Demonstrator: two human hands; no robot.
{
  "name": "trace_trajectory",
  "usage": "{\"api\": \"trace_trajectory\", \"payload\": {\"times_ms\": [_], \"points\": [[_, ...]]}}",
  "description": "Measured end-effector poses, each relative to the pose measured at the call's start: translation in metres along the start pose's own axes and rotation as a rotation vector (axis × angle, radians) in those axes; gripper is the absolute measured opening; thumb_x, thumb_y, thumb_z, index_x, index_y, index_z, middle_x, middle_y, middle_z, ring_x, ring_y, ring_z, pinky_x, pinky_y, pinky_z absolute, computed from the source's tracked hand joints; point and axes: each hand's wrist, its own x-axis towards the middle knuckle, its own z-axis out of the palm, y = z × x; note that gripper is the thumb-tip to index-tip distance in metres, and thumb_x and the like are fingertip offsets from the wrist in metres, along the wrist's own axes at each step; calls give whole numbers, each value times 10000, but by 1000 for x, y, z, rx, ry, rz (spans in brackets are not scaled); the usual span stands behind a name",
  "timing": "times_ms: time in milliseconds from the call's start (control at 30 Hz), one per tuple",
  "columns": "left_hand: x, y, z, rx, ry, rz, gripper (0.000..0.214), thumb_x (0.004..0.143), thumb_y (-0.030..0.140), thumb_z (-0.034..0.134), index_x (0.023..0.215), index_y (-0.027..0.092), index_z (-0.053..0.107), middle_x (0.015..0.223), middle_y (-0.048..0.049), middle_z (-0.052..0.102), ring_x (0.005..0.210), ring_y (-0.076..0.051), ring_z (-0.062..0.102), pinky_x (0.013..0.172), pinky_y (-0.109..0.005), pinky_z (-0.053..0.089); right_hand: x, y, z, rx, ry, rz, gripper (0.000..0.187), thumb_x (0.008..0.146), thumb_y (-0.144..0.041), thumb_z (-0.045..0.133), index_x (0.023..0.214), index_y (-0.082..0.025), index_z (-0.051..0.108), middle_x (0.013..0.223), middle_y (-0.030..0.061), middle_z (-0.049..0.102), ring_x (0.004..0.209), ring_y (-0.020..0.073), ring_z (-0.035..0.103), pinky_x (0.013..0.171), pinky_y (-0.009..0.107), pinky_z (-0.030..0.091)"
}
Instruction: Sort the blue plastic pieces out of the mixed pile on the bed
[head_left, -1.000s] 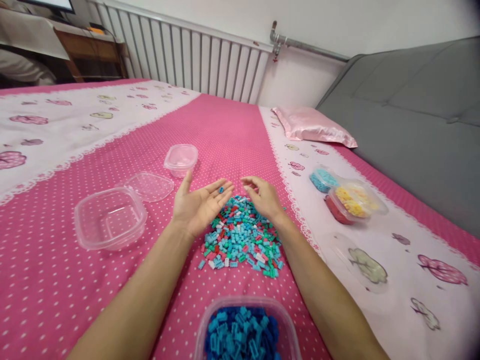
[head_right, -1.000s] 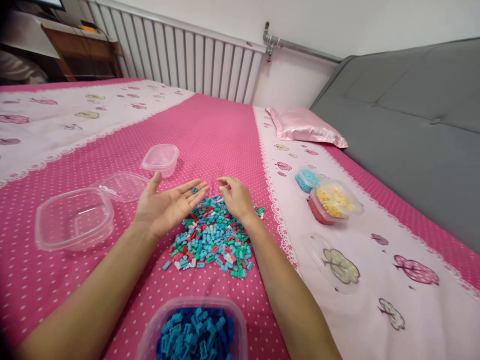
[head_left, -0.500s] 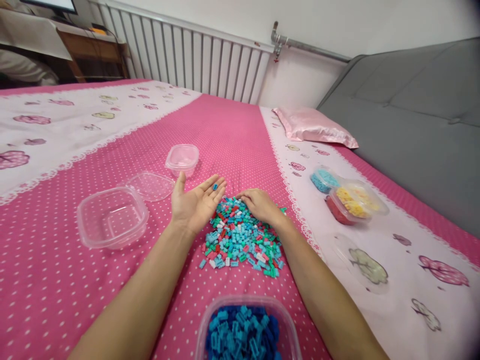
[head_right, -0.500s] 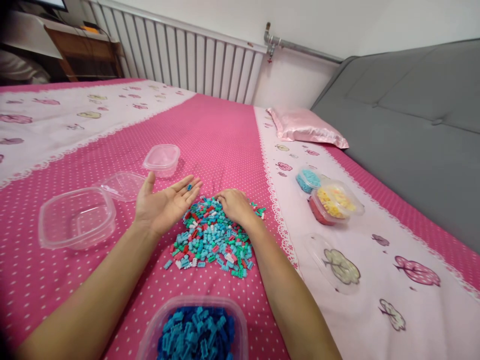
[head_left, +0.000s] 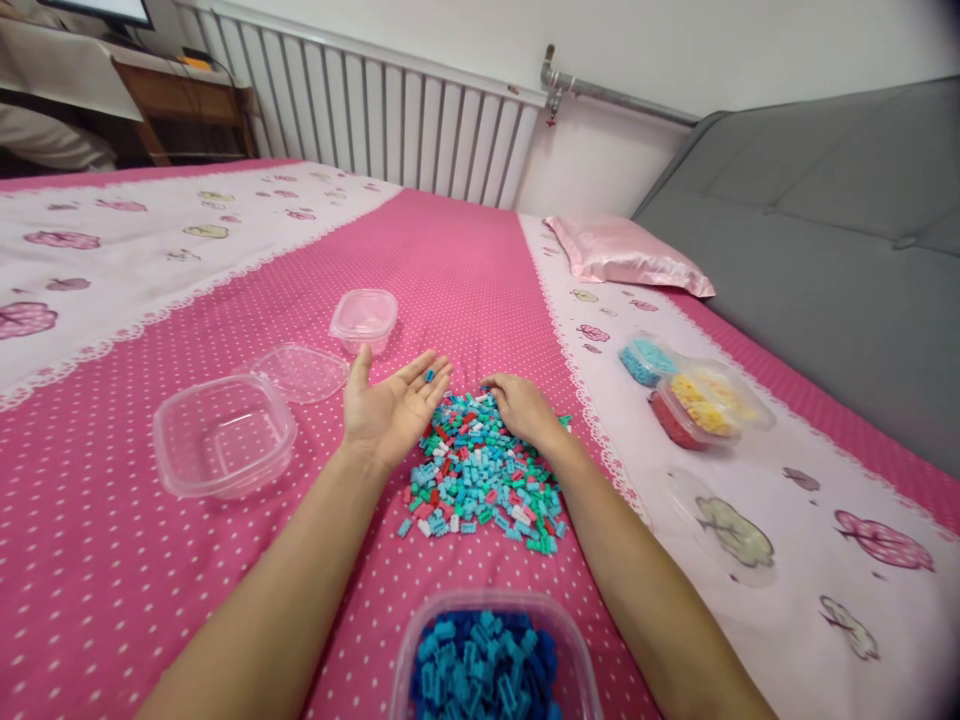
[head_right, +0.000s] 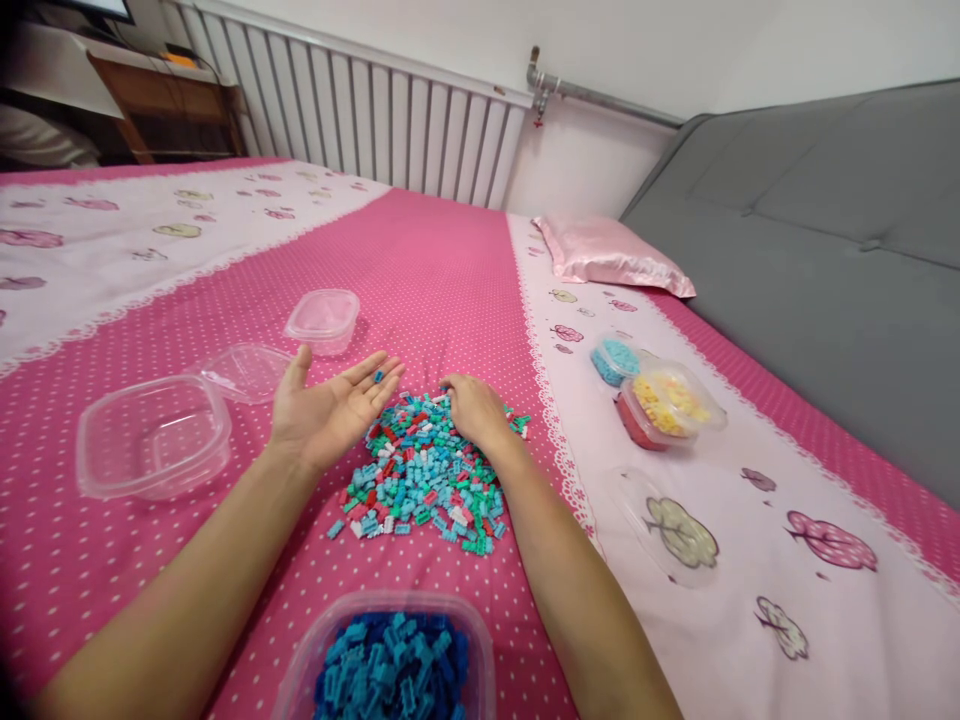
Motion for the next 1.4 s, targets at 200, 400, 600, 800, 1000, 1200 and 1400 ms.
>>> {"api": "trace_trajectory", "payload": {"times_ms": [200,400,600,800,1000,1200,1400], "points": [[1,0,-1,5,7,5,746,848,587,365,1252,-33,455,1115,-240,591,1094,-292,588,862,-338,546,0,2,1,-7,19,19,261,923,-121,434,1078,-141,644,1103,90,665,1052,218,596,945,314,423],[0,0,0,-7,6,9,749,848,580,363,1261,-41,439,1096,-248,592,1060,-288,606,846,-336,551,5,7,4,80,84,50,258,894,-82,443,1049,-116,647,1088,115,670,1055,230,600,952,349,434],[0,-1,0,-3,0,-9,732,854,573,359,1275,-21,429,1054,-230,604,1016,-266,625,832,-318,552,4,-1,-7,386,260,-33,267,871,-99,434,1026,-168,640,1041,74,684,1000,199,627,917,366,476],[-1,-4,-2,-2,-67,-74,745,864,582,341,1260,-43,430,997,-219,611,945,-259,643,857,-326,539,-9,-34,-21,573,178,-337,305,890,-180,427,1142,-188,598,1148,71,641,1079,183,587,955,370,458],[-1,-4,-1,-39,-38,-92,737,863,577,347,1268,-33,426,1008,-224,607,979,-270,633,842,-326,544,-7,-31,-16,555,214,-333,370,903,-187,417,1255,-216,526,1229,75,598,1140,180,552,1002,388,424],[-1,0,1,-24,59,16,696,860,581,332,1205,-2,494,1018,-222,605,986,-269,625,799,-320,558,-2,-16,9,243,46,-251,329,920,-190,438,1222,-123,549,1201,142,603,1106,220,559,975,386,427],[-1,0,2,-33,90,49,636,853,570,363,1142,37,553,981,-193,620,988,-259,623,781,-318,561,-4,-16,15,100,-63,-333,344,907,-86,409,1206,-136,573,1201,111,608,1132,199,528,1019,356,372]]}}
